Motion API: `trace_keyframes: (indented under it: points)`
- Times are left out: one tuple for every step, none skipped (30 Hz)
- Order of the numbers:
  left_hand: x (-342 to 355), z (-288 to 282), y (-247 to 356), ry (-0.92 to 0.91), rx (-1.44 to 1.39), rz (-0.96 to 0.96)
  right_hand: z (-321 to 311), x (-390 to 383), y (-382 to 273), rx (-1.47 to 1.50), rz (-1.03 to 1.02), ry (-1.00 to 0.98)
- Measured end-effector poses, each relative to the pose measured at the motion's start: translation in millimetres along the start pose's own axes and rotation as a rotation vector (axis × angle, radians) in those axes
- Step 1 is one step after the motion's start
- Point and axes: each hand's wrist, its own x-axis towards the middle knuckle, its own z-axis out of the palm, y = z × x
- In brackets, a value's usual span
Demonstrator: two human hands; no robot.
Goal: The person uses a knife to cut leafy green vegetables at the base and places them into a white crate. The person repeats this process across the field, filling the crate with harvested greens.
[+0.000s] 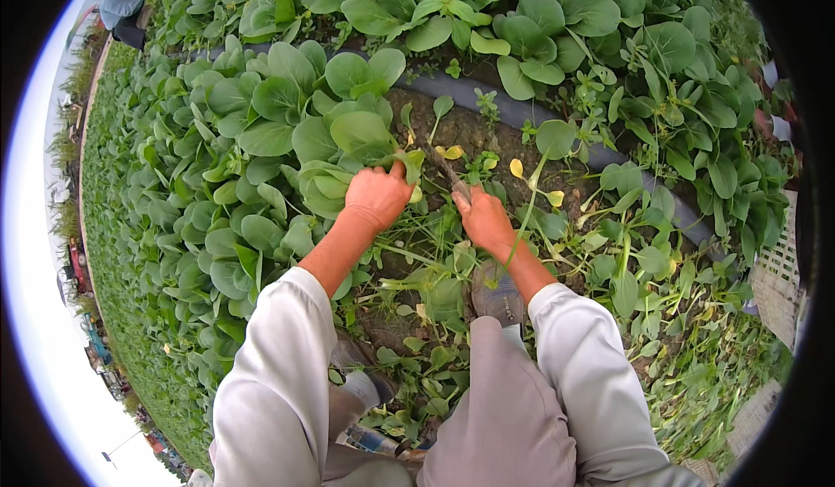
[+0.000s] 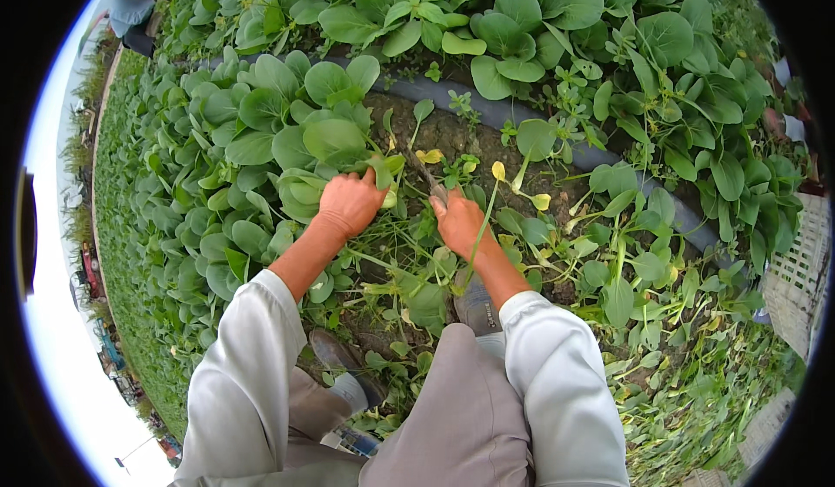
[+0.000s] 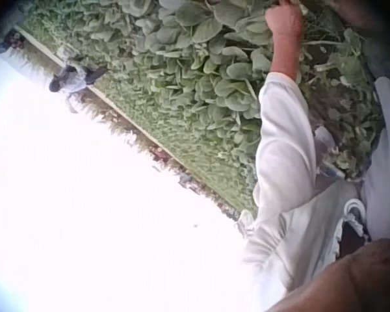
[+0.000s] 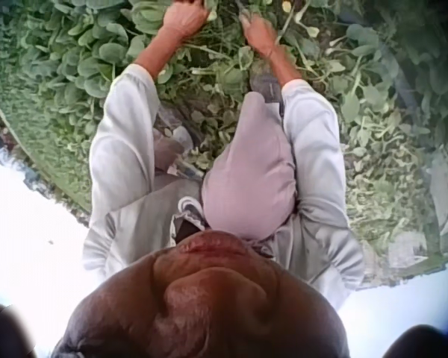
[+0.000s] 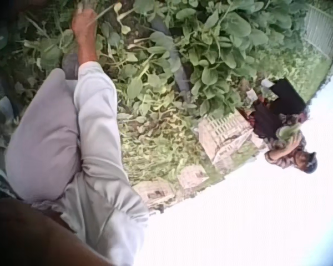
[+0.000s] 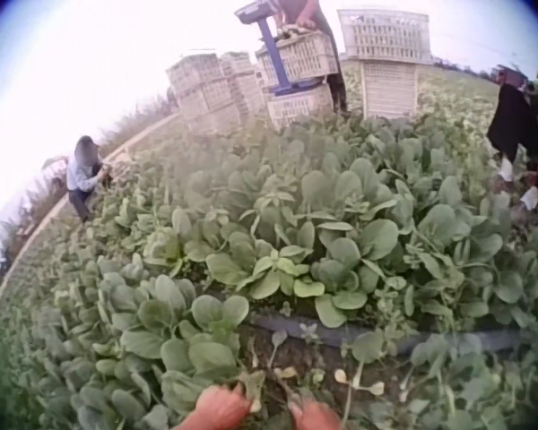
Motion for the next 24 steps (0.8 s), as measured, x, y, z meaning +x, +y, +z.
trace_keyframes:
  points:
    - [-2, -1, 0, 0.014, 0.018, 0.017, 2, -10, 8, -0.033, -0.010, -0.030]
    - [-4, -2, -2, 0.064, 0.013, 0.021, 6, -20, 14, -0.066, -0.019, -0.060]
    - [-9, 1, -3, 0.072, 0.000, 0.022, 7, -28, 17, -0.100, -0.029, -0.103]
    - [-13, 4, -4, 0.080, -0.013, 0.023, 4, -30, 21, -0.103, -0.025, -0.093]
    - [-14, 6, -6, 0.088, -0.026, 0.025, -1, -33, 26, -0.105, -0.019, -0.082]
    - [-16, 0, -4, 0.201, 0.031, 0.083, 0, -40, 27, -0.099, 0.005, -0.077]
    - [-21, -5, -1, 0.228, -0.032, 0.083, -4, -46, 25, 0.033, 0.026, -0.027]
    - [-25, -11, 2, 0.254, -0.095, 0.081, -9, -49, 23, 0.164, 0.049, 0.025]
    - [-31, -17, 3, 0.283, -0.158, 0.067, -18, -50, 17, 0.289, 0.064, 0.074]
    - [-35, -25, 5, 0.338, -0.204, 0.109, -26, -47, 9, 0.433, 0.083, 0.114]
    - [-40, -35, 9, 0.342, -0.209, 0.154, -33, -44, 0, 0.577, 0.100, 0.155]
    - [-44, -53, 11, 0.353, -0.207, 0.191, -45, -40, -16, 0.776, 0.116, 0.109]
    - [-47, -64, 14, 0.369, -0.202, 0.229, -57, -40, -31, 0.843, 0.093, 0.051]
    - [-49, -65, 17, 0.415, -0.221, 0.199, -67, -40, -45, 0.908, 0.070, -0.010]
    - [-46, -72, 18, 0.430, -0.182, 0.209, -75, -40, -51, 0.973, 0.048, -0.064]
    - [-45, -82, 19, 0.436, -0.147, 0.220, -76, -40, -51, 1.031, 0.048, -0.104]
    - [-45, -94, 16, 0.416, -0.123, 0.247, -78, -39, -47, 1.057, 0.045, -0.157]
    - [-48, -106, 12, 0.393, -0.097, 0.263, -79, -38, -45, 1.083, 0.042, -0.222]
    - [-51, -108, 9, 0.380, -0.075, 0.270, -80, -36, -43, 1.109, 0.040, -0.287]
    - [-54, -109, 8, 0.367, -0.054, 0.278, -79, -34, -41, 1.075, 0.051, -0.327]
    - [-55, -110, 6, 0.358, -0.034, 0.287, -80, -33, -45, 1.065, 0.072, -0.346]
    - [-57, -110, 4, 0.354, -0.014, 0.303, -78, -31, -49, 1.055, 0.094, -0.366]
    - [-57, -109, 3, 0.379, -0.027, 0.315, -77, -30, -53, 1.045, 0.117, -0.385]
    - [-57, -110, 1, 0.406, -0.038, 0.326, -79, -30, -59, 1.032, 0.135, -0.389]
